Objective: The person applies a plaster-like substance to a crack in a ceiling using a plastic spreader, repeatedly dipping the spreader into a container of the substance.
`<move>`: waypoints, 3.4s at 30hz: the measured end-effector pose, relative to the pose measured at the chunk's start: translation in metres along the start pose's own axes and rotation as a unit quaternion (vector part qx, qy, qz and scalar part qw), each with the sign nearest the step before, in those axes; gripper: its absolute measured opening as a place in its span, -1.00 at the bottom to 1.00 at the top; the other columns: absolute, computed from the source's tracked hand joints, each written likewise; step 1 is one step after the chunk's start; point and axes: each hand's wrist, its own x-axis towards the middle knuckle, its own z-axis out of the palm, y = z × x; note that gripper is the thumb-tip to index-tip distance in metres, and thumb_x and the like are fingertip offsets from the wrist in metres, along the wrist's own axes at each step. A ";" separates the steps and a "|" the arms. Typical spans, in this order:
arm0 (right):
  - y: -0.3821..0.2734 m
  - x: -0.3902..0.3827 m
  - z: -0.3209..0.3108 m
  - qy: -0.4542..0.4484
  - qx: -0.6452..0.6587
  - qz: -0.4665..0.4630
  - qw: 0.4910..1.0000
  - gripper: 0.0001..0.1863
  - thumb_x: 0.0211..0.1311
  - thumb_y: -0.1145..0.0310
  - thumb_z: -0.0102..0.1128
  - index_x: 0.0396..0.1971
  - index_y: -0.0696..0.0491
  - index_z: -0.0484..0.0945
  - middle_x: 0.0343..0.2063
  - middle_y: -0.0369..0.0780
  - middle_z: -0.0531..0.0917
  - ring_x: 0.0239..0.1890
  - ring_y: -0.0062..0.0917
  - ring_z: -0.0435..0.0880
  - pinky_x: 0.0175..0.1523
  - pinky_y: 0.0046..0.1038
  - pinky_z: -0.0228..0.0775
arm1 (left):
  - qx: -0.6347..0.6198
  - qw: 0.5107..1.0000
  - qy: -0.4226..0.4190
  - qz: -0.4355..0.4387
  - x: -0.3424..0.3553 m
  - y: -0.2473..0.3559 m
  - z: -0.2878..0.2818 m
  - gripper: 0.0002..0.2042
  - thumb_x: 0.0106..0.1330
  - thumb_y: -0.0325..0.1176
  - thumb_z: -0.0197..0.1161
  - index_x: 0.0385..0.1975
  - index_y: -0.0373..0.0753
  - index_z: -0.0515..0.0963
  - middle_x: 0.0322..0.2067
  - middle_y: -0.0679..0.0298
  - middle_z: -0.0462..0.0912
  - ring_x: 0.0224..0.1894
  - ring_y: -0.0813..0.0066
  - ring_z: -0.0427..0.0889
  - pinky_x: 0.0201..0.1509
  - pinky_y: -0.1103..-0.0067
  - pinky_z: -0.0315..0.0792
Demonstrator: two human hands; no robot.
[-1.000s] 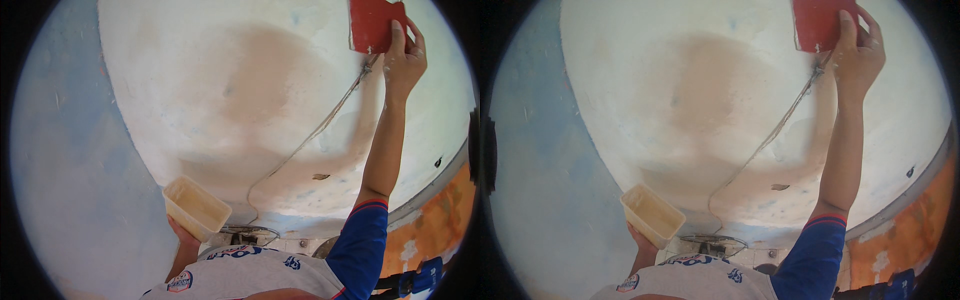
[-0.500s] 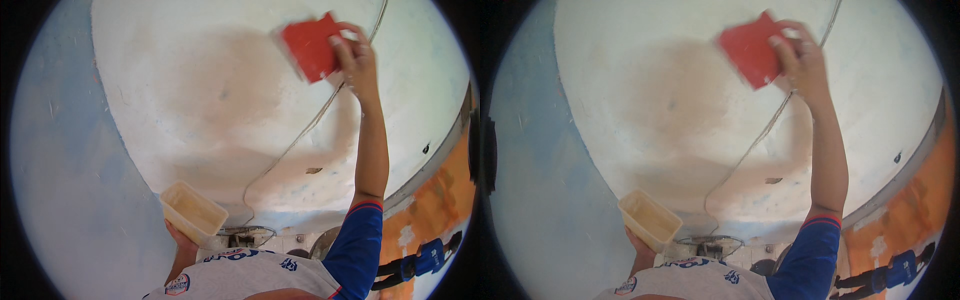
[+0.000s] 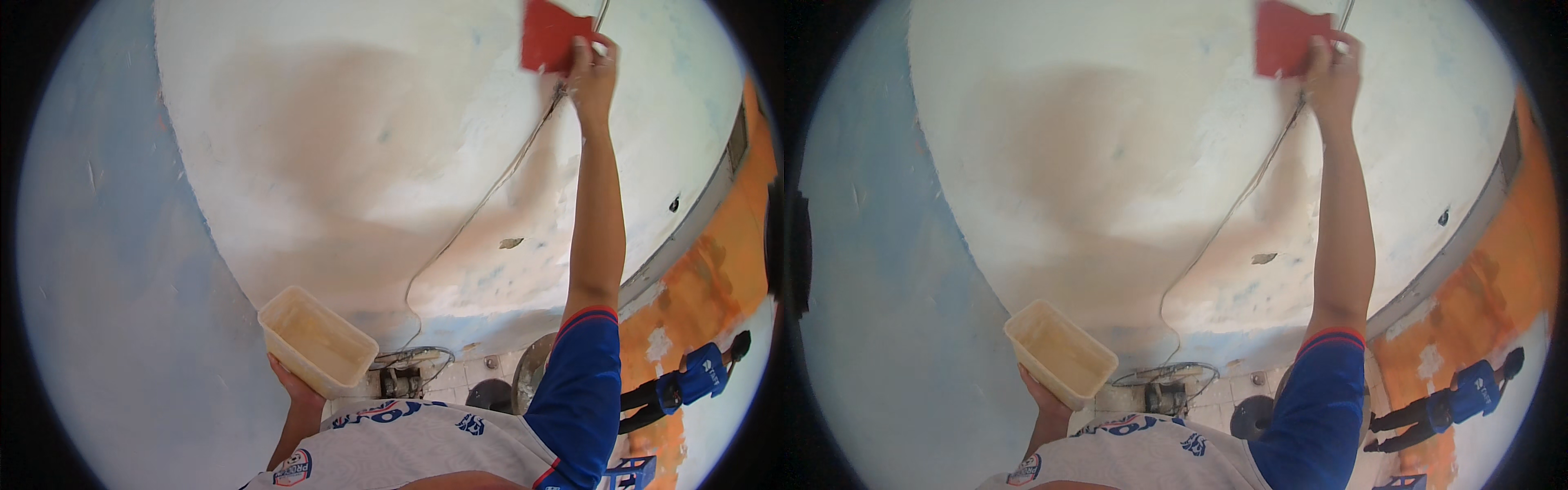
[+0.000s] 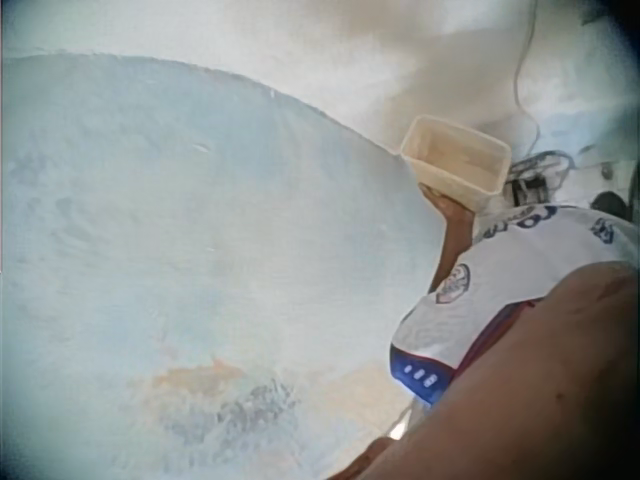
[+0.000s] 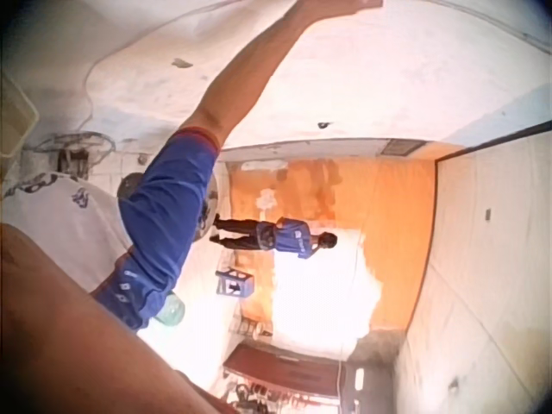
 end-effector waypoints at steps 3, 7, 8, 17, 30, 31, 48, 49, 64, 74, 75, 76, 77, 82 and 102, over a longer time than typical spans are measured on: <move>-0.009 -0.002 -0.007 -0.020 0.087 -0.005 0.996 -0.60 0.52 0.27 0.20 0.17 0.09 0.31 -0.27 -0.12 0.73 -0.41 -0.59 0.67 -0.35 -0.49 0.54 | -0.017 1.000 0.008 -0.014 -0.008 0.006 -0.012 -0.25 0.50 0.41 -0.31 0.48 0.04 0.23 0.41 0.28 0.37 0.40 0.17 0.39 0.44 0.20 0.35; -0.026 -0.043 0.004 -0.365 0.042 0.083 0.926 -0.71 0.51 0.29 0.21 0.07 0.05 0.40 -0.42 -0.25 0.72 -0.50 -0.64 0.58 -0.38 -0.51 0.48 | 0.000 1.000 0.004 -0.003 -0.020 0.008 -0.042 -0.24 0.48 0.43 -0.28 0.48 0.04 0.24 0.40 0.28 0.37 0.39 0.16 0.40 0.44 0.20 0.36; -0.027 -0.046 0.007 -0.343 -0.023 0.059 0.937 -0.70 0.49 0.29 0.22 0.08 0.04 0.41 -0.40 -0.23 0.73 -0.47 -0.61 0.62 -0.36 -0.48 0.50 | 0.013 1.000 -0.002 -0.012 -0.024 0.011 -0.046 -0.24 0.48 0.43 -0.28 0.48 0.03 0.24 0.40 0.28 0.38 0.39 0.15 0.40 0.44 0.20 0.36; -0.036 -0.003 -0.030 -0.158 0.003 -0.002 0.987 -0.64 0.50 0.26 0.24 0.11 0.17 0.47 -0.19 -0.18 0.75 -0.30 -0.61 0.71 -0.17 -0.54 0.57 | -0.014 1.000 0.019 -0.008 -0.027 0.028 -0.055 -0.23 0.48 0.44 -0.28 0.48 0.03 0.24 0.41 0.28 0.37 0.40 0.16 0.39 0.44 0.19 0.36; -0.035 -0.089 -0.063 0.010 0.067 0.090 0.994 -0.69 0.50 0.37 0.17 0.07 0.25 0.43 -0.13 -0.03 0.73 -0.36 -0.36 0.78 -0.24 -0.42 0.63 | -0.022 0.994 0.046 -0.099 -0.041 0.010 -0.063 -0.19 0.46 0.42 -0.22 0.53 -0.02 0.19 0.45 0.25 0.34 0.44 0.12 0.36 0.51 0.20 0.27; -0.042 -0.120 -0.060 -0.028 0.086 0.109 0.990 -0.70 0.51 0.38 0.16 0.08 0.23 0.43 -0.12 -0.04 0.73 -0.34 -0.34 0.79 -0.25 -0.40 0.61 | -0.031 0.993 0.048 -0.099 -0.040 0.008 -0.055 -0.19 0.46 0.42 -0.21 0.53 -0.03 0.19 0.46 0.24 0.33 0.45 0.11 0.35 0.53 0.21 0.25; -0.056 -0.382 -0.187 -0.117 0.205 0.210 0.949 -0.66 0.53 0.36 0.13 0.09 0.31 0.53 0.06 0.10 0.62 0.10 0.09 0.67 0.22 0.05 0.61 | -0.032 0.987 -0.147 -0.050 -0.011 -0.113 0.006 -0.12 0.39 0.52 -0.30 0.49 -0.02 0.26 0.36 0.20 0.44 0.36 0.14 0.46 0.42 0.13 0.39; -0.050 -0.379 -0.197 -0.153 0.203 0.145 0.956 -0.68 0.53 0.37 0.12 0.08 0.30 0.55 0.10 0.12 0.59 0.14 0.16 0.63 0.25 0.12 0.57 | -0.030 0.985 -0.157 -0.058 -0.009 -0.128 0.011 -0.12 0.39 0.52 -0.30 0.48 -0.02 0.27 0.36 0.20 0.45 0.36 0.14 0.47 0.42 0.14 0.39; 0.004 -0.374 -0.270 -0.267 0.019 0.015 0.963 -0.50 -0.10 0.74 0.16 -0.09 0.12 0.78 -0.29 -0.09 0.81 -0.15 -0.13 0.72 0.11 -0.28 0.50 | -0.038 0.991 -0.107 -0.075 -0.027 -0.276 0.054 -0.13 0.41 0.50 -0.39 0.50 -0.03 0.24 0.36 0.16 0.43 0.35 0.16 0.47 0.38 0.15 0.44; -0.024 -0.365 -0.277 -0.434 0.093 0.112 0.889 -0.39 -0.13 0.73 0.22 0.02 0.01 0.76 -0.21 -0.14 0.79 -0.27 -0.20 0.63 -0.12 -0.31 0.51 | -0.015 0.987 -0.157 -0.024 -0.037 -0.282 0.047 -0.21 0.47 0.39 -0.33 0.48 -0.06 0.25 0.36 0.19 0.43 0.37 0.19 0.45 0.40 0.20 0.43; -0.023 -0.374 -0.277 -0.433 0.097 0.084 0.892 -0.39 -0.10 0.74 0.26 0.04 0.01 0.75 -0.21 -0.13 0.79 -0.33 -0.26 0.63 -0.20 -0.35 0.51 | -0.041 0.985 -0.169 -0.025 -0.039 -0.282 0.048 -0.22 0.48 0.38 -0.33 0.48 -0.07 0.25 0.36 0.19 0.43 0.37 0.19 0.45 0.39 0.20 0.43; -0.022 -0.382 -0.275 -0.431 0.101 0.055 0.895 -0.39 -0.08 0.75 0.29 0.06 0.01 0.73 -0.21 -0.12 0.79 -0.39 -0.31 0.62 -0.28 -0.38 0.50 | -0.038 0.985 -0.168 -0.021 -0.041 -0.281 0.048 -0.22 0.48 0.38 -0.33 0.48 -0.07 0.25 0.36 0.19 0.43 0.37 0.19 0.45 0.39 0.20 0.43; -0.023 -0.388 -0.274 -0.431 0.105 0.055 0.895 -0.39 -0.08 0.75 0.29 0.06 0.01 0.73 -0.21 -0.12 0.79 -0.39 -0.31 0.62 -0.28 -0.38 0.50 | -0.033 0.986 -0.163 -0.008 -0.042 -0.281 0.046 -0.21 0.47 0.40 -0.32 0.47 -0.07 0.26 0.35 0.19 0.43 0.36 0.19 0.46 0.39 0.21 0.43; -0.046 -0.398 -0.266 -0.438 0.149 0.159 0.872 -0.38 0.10 0.74 0.30 0.23 0.08 0.57 -0.23 -0.04 0.77 -0.44 -0.29 0.69 -0.34 -0.37 0.51 | -0.013 0.989 -0.139 0.039 -0.052 -0.283 0.021 -0.17 0.44 0.46 -0.27 0.45 -0.08 0.29 0.33 0.19 0.46 0.33 0.19 0.49 0.38 0.22 0.44; -0.054 -0.422 -0.292 -0.484 0.025 0.249 0.839 -0.61 0.30 0.63 0.19 0.13 0.21 0.50 -0.22 0.09 0.76 -0.18 -0.09 0.82 -0.15 -0.32 0.65 | 0.020 0.993 -0.109 -0.040 -0.072 -0.307 0.020 -0.07 0.38 0.53 -0.34 0.49 -0.12 0.24 0.41 0.12 0.36 0.41 0.10 0.36 0.50 0.18 0.26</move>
